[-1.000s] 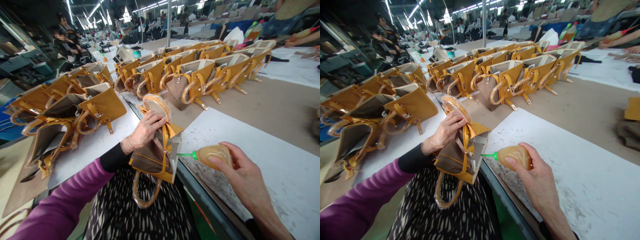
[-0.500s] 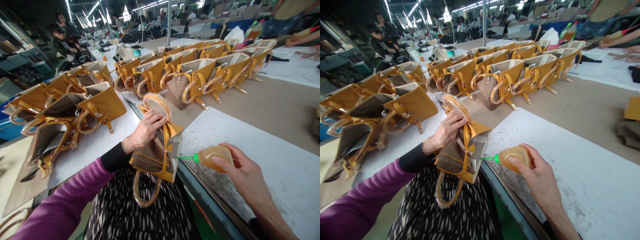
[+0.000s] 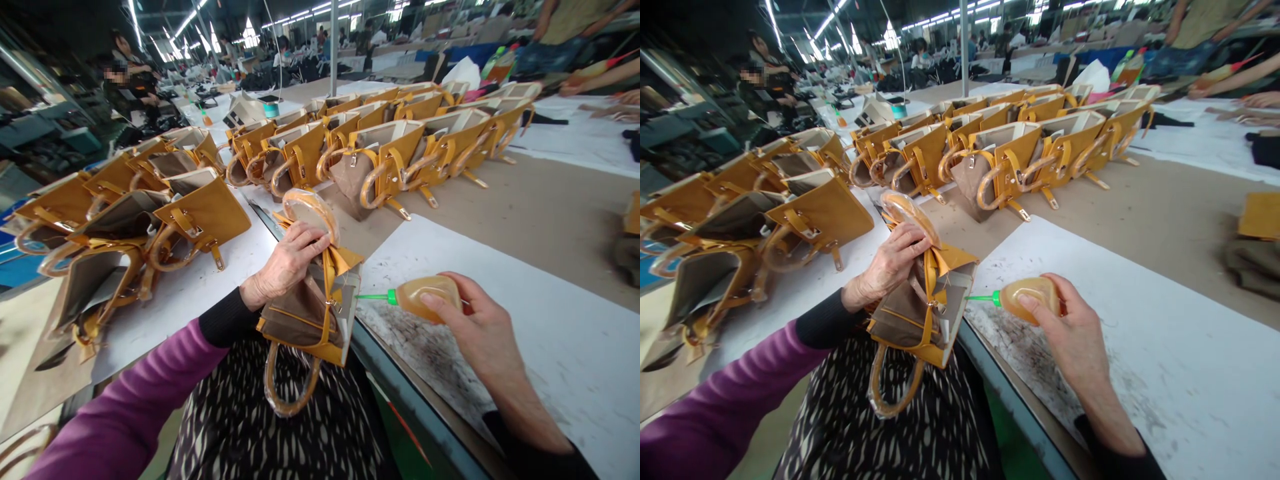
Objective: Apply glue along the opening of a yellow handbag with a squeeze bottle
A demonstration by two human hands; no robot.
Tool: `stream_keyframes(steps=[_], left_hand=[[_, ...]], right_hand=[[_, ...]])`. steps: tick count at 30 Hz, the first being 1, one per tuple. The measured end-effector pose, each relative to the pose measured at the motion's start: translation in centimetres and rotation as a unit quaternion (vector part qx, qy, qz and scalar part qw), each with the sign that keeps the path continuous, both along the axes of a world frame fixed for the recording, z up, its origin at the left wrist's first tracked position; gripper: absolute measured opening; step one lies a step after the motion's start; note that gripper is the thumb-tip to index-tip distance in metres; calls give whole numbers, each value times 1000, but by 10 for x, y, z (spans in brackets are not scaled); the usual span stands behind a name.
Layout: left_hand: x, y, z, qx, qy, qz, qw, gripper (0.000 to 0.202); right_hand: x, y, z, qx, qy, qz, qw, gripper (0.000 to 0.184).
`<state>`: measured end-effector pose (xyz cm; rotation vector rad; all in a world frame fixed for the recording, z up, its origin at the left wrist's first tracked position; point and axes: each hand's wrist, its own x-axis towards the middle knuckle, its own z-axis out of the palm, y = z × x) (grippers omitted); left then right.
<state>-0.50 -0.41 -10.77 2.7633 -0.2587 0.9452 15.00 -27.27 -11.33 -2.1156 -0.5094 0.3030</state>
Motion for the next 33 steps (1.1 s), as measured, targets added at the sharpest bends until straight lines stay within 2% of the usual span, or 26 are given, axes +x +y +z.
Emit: stream_keyframes(steps=[6,15,21,33], left_hand=[[0,0,0,3,-5,6,1000,41],[1,1,-5,6,-14,6,1000,41],[1,0,-2,10,-12,6,1000,41],[0,-1,0,2,-13,0,1000,41]], right_hand=[[0,3,-3,9,7,-1,1000,48],[-18,-25,3,-49,92,50,993,54],[-32,-33,1,-45,141,57,987,58],[-33,-19,1,-18,43,4,999,53]])
